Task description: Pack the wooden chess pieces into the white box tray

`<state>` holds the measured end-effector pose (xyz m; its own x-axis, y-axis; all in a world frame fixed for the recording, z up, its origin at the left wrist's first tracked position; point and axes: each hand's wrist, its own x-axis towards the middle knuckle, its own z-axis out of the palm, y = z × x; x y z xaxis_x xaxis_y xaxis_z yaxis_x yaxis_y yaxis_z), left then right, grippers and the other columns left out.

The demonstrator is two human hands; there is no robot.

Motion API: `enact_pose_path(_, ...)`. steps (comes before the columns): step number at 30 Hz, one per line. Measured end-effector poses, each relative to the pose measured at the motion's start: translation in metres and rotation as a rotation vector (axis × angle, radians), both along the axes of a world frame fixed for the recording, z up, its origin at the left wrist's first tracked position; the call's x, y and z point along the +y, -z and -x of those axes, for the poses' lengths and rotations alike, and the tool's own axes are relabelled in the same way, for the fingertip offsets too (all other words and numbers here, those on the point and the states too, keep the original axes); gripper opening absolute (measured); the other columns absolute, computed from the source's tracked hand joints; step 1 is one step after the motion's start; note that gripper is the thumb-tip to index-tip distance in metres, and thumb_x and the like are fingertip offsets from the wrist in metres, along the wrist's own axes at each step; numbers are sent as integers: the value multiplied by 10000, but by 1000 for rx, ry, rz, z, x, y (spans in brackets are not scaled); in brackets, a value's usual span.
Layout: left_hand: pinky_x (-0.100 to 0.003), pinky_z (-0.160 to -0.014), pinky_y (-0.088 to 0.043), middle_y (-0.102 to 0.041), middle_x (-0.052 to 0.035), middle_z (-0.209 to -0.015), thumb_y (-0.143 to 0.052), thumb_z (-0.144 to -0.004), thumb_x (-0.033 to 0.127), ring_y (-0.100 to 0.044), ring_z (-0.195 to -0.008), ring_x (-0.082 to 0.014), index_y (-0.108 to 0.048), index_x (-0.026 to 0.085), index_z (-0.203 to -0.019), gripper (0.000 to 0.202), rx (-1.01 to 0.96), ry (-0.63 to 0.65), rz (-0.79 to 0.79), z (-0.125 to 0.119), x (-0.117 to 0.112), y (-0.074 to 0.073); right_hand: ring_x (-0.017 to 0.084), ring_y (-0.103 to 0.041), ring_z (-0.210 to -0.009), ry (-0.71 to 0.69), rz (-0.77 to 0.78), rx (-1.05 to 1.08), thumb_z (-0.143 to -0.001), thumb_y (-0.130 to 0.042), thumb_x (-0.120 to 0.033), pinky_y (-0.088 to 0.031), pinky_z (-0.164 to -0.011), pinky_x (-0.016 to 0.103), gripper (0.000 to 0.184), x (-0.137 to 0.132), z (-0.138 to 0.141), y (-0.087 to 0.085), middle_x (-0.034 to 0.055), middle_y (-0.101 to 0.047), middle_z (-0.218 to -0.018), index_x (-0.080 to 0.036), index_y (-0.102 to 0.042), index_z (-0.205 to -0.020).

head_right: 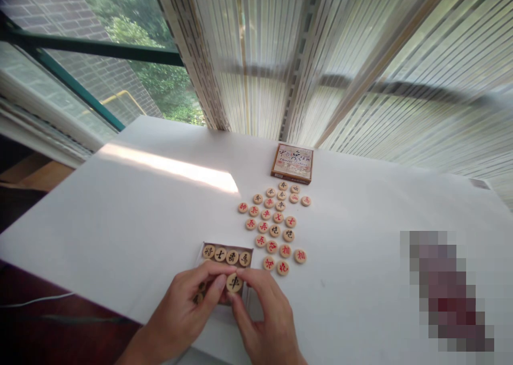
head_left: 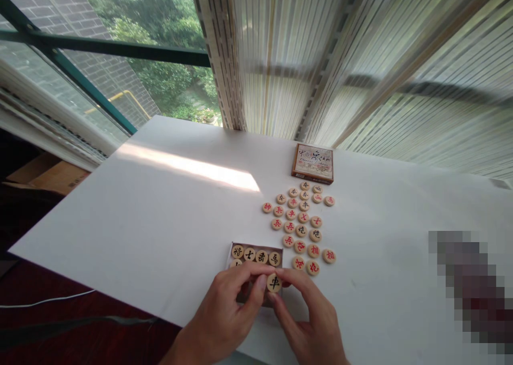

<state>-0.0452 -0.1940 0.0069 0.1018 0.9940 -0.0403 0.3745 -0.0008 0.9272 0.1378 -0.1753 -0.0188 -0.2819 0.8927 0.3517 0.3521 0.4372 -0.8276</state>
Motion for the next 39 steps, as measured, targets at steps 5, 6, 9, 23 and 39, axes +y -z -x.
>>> enact_pose_path(5, -198, -784, -599, -766, -32, -1060, -569, -980, 228, -728, -852, -136, -675, 248, -1220, 263, 88, -1, -65, 0, 1, 1, 202, -761, -880, 29, -3, -10, -920, -655, -172, -639, -801, 284, 312, 0, -1, -1, 64, -773, -1037, -246, -644, -1224)
enact_pose_path(6, -184, -769, -597, -767, -23, -1058, -586, -970, 224, -724, -823, -125, -669, 255, -1231, 276, 85, 5, -70, 0, 1, 1, 201, -761, -880, 30, -3, -7, -920, -653, -168, -640, -804, 285, 322, -1, -1, -1, 62, -773, -1041, -249, -643, -1232)
enact_pose_path(9, -155, -756, -591, -771, 5, -1059, -626, -951, 222, -717, -798, -105, -651, 284, -1257, 313, 70, 14, -82, 0, 1, 0, 200, -758, -900, 19, -7, 2, -920, -643, -147, -640, -817, 291, 380, -1, -1, 0, 63, -770, -1076, -256, -630, -1284)
enact_pose_path(23, -188, -811, -574, -748, 19, -1030, -678, -930, 188, -695, -802, -103, -629, 298, -1228, 321, 136, 50, -186, 3, 2, 1, 172, -751, -964, 7, 101, 49, -944, -603, -131, -613, -847, 236, 338, -2, -3, -3, 46, -766, -1106, -257, -649, -1254)
enact_pose_path(39, -241, -749, -517, -706, 28, -852, -709, -819, 58, -655, -739, -126, -636, 249, -1095, 343, 171, 110, -354, -2, 4, 0, 127, -746, -720, 81, 204, 37, -890, -737, -261, -583, -702, 159, 61, -1, -7, -5, -32, -773, -811, -251, -730, -951)
